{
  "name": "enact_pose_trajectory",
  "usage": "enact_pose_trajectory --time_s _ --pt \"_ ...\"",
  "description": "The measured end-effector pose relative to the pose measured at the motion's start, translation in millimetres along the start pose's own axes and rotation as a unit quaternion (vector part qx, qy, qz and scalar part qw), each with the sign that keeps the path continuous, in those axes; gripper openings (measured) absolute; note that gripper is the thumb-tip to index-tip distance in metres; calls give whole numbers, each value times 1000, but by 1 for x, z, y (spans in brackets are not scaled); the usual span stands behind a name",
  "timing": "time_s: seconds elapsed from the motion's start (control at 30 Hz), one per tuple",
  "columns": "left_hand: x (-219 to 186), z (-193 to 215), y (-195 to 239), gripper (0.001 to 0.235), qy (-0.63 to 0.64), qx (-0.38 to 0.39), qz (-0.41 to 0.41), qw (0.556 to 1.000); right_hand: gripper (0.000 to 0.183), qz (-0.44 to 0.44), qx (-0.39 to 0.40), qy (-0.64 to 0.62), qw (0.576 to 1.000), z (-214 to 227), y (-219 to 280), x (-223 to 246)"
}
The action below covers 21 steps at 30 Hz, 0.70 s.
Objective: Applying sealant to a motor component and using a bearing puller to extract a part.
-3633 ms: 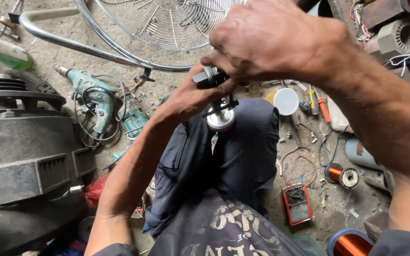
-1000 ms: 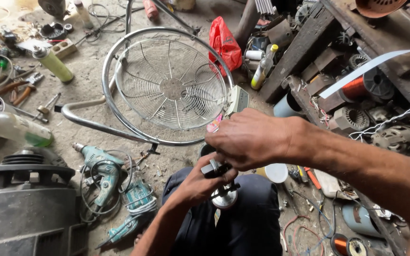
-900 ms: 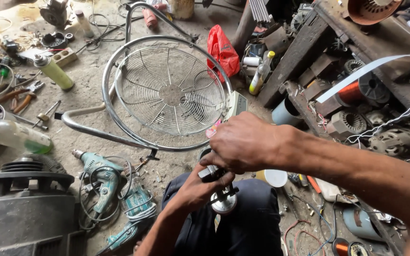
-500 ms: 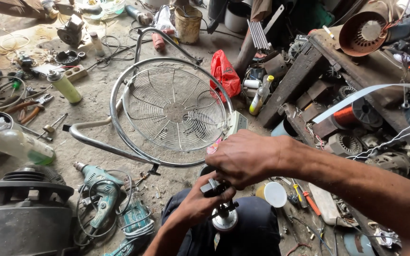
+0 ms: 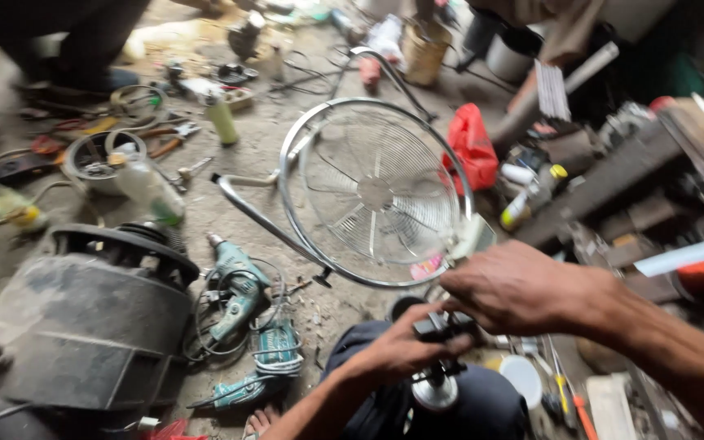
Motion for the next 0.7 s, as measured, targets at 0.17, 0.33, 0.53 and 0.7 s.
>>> enact_pose_trajectory --time_s 0.17,0.33,0.53,0.7 --pt "8 -3 -1 58 -47 -35 59 997 41 -89 75 16 993 -4 3 -4" --pt "19 -5 -7 55 -52 -40 19 998 46 -151 -9 14 988 -15 8 -2" --pt "15 0 -8 38 -56 -43 48 996 43 -117 -1 53 992 -23 7 -11" --pt "6 0 -6 60 -68 -36 75 994 26 10 -62 1 998 -8 4 -1"
Point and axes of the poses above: each hand's wrist, its own y-axis away from the middle knuckle, its own z-axis out of the back of the hand, x = y × z, the point moved 4 cm from there along -y, towards the middle knuckle, and after that the axes turned 12 degrees about z, right-handed, at the moved point
